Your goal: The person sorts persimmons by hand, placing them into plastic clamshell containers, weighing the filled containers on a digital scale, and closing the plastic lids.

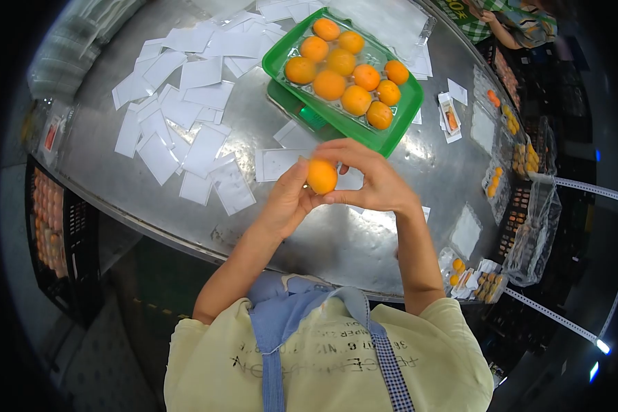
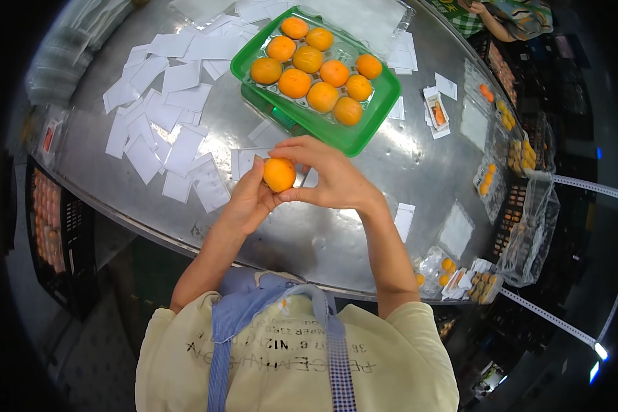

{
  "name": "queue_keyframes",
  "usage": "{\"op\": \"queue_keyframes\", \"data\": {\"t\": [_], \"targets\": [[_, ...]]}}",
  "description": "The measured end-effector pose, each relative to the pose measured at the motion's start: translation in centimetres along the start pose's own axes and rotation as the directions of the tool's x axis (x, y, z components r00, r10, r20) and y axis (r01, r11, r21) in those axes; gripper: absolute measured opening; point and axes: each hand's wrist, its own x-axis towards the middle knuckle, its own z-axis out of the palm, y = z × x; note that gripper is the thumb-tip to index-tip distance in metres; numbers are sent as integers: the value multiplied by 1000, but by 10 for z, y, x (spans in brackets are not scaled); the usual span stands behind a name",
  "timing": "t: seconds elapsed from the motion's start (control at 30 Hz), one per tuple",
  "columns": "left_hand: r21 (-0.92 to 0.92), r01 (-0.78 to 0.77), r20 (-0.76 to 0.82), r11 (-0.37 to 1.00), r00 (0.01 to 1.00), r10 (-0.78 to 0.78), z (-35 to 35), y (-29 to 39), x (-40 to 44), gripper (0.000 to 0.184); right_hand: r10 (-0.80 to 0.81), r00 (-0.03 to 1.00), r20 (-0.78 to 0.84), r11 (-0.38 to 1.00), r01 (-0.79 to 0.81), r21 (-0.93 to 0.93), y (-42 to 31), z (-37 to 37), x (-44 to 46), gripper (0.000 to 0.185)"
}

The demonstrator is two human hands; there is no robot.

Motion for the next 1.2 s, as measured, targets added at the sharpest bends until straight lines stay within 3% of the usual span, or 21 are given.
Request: {"op": "queue_keyframes", "data": {"t": [0.1,0.2,0.33,0.5,0.57,0.83,0.93,1.07,1.2], "targets": [[46,5,44,999,999,-7,-5,-2,0,49,36,999,38,999,-35,-22,2,2,-1,56],[360,-55,-25,931,997,69,8,-4,-4,43,73,997,3,996,-72,-54,5,4,-1,53],[362,-41,57,931,998,22,7,-3,-6,40,-9,999,-38,985,2,-172,11,7,-4,49],[385,-7,155,923,986,-58,-5,-6,-12,48,145,989,14,989,-145,36,19,6,-21,51],[410,11,141,912,987,-75,-5,-6,-14,51,207,978,5,970,-206,127,17,10,-26,54],[456,50,82,888,992,-98,-1,-4,-20,56,165,986,-30,986,-166,-15,5,20,-27,52],[389,14,101,921,993,-58,-5,-8,-18,57,182,983,-22,983,-183,-19,5,18,-28,55],[464,-75,97,883,995,34,-9,-13,-17,60,179,984,-2,984,-179,-24,9,8,-23,57],[475,-41,43,879,999,23,-13,-12,-23,58,206,978,-35,978,-206,19,14,-7,-18,58]]}}
